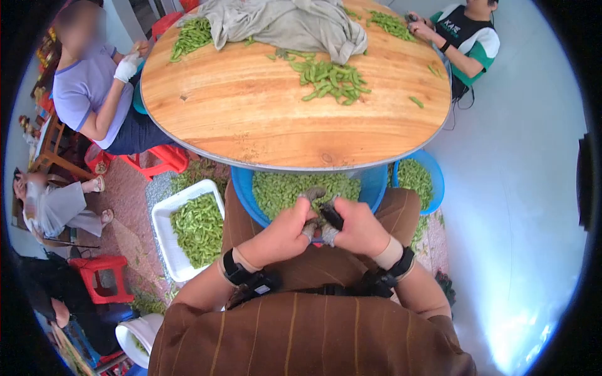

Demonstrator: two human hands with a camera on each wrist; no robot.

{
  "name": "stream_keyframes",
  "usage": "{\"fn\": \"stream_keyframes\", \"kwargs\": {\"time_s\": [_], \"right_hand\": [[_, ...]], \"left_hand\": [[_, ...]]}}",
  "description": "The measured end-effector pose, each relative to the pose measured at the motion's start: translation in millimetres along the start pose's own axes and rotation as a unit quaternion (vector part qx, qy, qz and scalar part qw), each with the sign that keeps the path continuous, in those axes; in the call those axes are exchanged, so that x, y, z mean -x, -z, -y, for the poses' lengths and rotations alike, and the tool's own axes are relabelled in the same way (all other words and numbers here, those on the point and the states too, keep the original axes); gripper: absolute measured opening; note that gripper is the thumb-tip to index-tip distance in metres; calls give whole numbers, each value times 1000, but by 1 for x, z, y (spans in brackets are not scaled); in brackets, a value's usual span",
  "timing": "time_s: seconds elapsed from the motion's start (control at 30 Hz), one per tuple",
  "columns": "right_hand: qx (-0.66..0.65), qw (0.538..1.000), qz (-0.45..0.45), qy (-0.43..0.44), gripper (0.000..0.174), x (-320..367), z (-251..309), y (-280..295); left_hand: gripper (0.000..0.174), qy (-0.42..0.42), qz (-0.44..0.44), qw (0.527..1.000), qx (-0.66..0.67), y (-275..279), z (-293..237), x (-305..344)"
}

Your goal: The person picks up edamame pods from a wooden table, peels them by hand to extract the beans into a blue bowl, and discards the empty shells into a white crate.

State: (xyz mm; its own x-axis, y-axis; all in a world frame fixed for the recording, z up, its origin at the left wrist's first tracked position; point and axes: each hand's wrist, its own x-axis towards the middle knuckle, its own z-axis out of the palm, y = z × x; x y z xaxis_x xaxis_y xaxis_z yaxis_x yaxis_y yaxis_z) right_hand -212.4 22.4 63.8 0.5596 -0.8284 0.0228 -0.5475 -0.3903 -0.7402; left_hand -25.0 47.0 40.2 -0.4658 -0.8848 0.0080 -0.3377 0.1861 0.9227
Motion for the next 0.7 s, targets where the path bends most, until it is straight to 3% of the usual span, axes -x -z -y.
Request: {"fn": "stream_keyframes", "kwargs": {"time_s": [0.1, 0.17, 0.23, 0.27, 0.33, 0.37, 0.4, 0.43, 0.47, 0.53, 0.63, 0.67, 0.7], "right_hand": [[25, 999, -18, 20, 31, -2, 0, -9], [6, 1000, -1, 15, 29, -7, 2, -11], [-23, 999, 19, -16, 27, -11, -3, -13], [12, 1000, 6, 0, 24, -12, -8, -15], [51, 998, -8, 22, 21, -14, -15, -14], [41, 997, -18, 69, 19, -14, -18, -13], [30, 993, -28, 114, 16, -14, -20, -10], [30, 992, -29, 115, 16, -14, -22, -4], [45, 993, -15, 103, 17, -14, -23, 2], [62, 995, -7, 84, 18, -14, -25, 13], [100, 994, 13, 52, 20, -14, -24, 30], [72, 996, 21, 38, 19, -15, -23, 35], [43, 998, 30, 25, 19, -17, -21, 41]], "left_hand": [[52, -64, -46, 997, -2, -5, 11, 6], [52, -44, -40, 998, 2, 4, 8, 14], [50, 80, -31, 995, 41, 13, 12, 23], [50, 78, -36, 996, 39, 21, 11, 28], [41, 175, -56, 978, 94, 41, 4, 42], [41, 173, -60, 979, 94, 48, 11, 50], [35, 125, -116, 981, -95, 54, 21, 60], [30, 72, -166, 943, -280, 60, 29, 68], [30, 70, -163, 943, -282, 67, 35, 78], [24, 74, -215, 891, -394, 78, 43, 86], [20, 107, -193, 919, -326, 97, 25, 74], [19, 155, -158, 917, -332, 102, 9, 65], [19, 152, -155, 918, -332, 102, 5, 53]]}}
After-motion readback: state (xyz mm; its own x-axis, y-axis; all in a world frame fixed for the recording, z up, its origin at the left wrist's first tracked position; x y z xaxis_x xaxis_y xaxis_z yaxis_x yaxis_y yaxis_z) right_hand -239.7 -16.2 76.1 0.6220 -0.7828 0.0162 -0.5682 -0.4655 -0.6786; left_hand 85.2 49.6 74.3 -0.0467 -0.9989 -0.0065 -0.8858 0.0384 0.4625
